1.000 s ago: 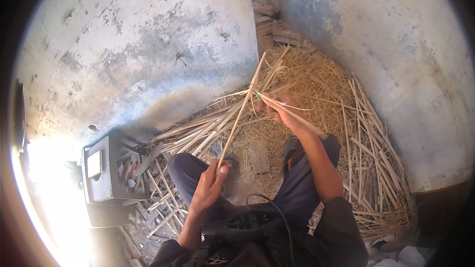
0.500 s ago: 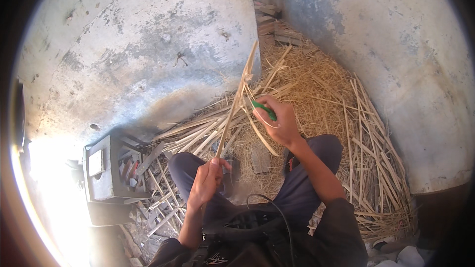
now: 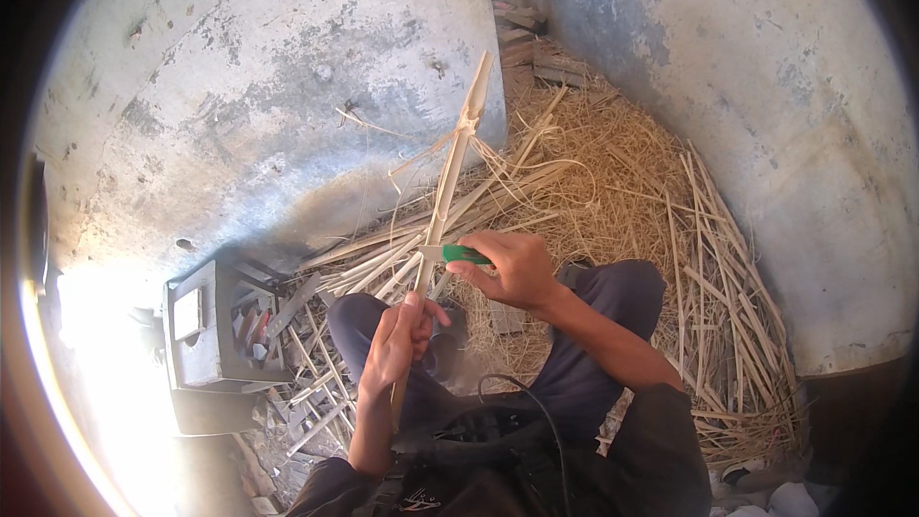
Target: The person sits on the floor and uses a green utility knife to shave thin strips from a long bamboo stick. They hold the stick with their left hand and scrape the blade along its length with their right hand, creating a pile of bamboo shavings.
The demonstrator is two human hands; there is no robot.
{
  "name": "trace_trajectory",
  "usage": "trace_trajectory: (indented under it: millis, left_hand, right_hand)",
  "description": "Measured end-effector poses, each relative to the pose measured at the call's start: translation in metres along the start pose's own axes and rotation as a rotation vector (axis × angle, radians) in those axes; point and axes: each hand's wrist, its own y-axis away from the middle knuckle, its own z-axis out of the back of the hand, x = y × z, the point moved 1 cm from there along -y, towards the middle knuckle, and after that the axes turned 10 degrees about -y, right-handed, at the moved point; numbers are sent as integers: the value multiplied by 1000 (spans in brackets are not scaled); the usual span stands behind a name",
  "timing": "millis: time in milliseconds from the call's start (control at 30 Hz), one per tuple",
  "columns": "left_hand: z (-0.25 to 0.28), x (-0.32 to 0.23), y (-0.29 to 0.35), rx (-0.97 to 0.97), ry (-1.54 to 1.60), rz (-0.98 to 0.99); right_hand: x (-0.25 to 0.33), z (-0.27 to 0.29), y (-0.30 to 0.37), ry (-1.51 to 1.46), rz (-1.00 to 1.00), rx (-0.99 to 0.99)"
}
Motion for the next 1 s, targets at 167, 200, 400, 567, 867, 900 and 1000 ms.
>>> trace_trajectory:
  millis: [167, 200, 400, 567, 867, 900, 1000]
  left_hand:
    - [0, 2, 0, 48, 24, 0]
    - [0, 2, 0, 49, 31, 6]
    - [1, 4, 1, 62, 20, 44]
    - [0, 7, -2, 75, 51, 52]
    - [0, 14, -4, 125, 106, 32]
    - [-1, 14, -4, 122, 100, 28]
    - [-2, 10, -2, 100, 86, 34]
  right_hand:
    - [3, 4, -4, 34, 6, 26]
    - [4, 5, -5, 45, 12, 29]
    - [6, 11, -9, 92, 14, 14]
    - [7, 13, -9, 106, 5, 11]
    - [13, 24, -15, 139, -47, 30]
    - [15, 25, -15, 149, -47, 29]
    - [16, 25, -16, 176, -49, 23]
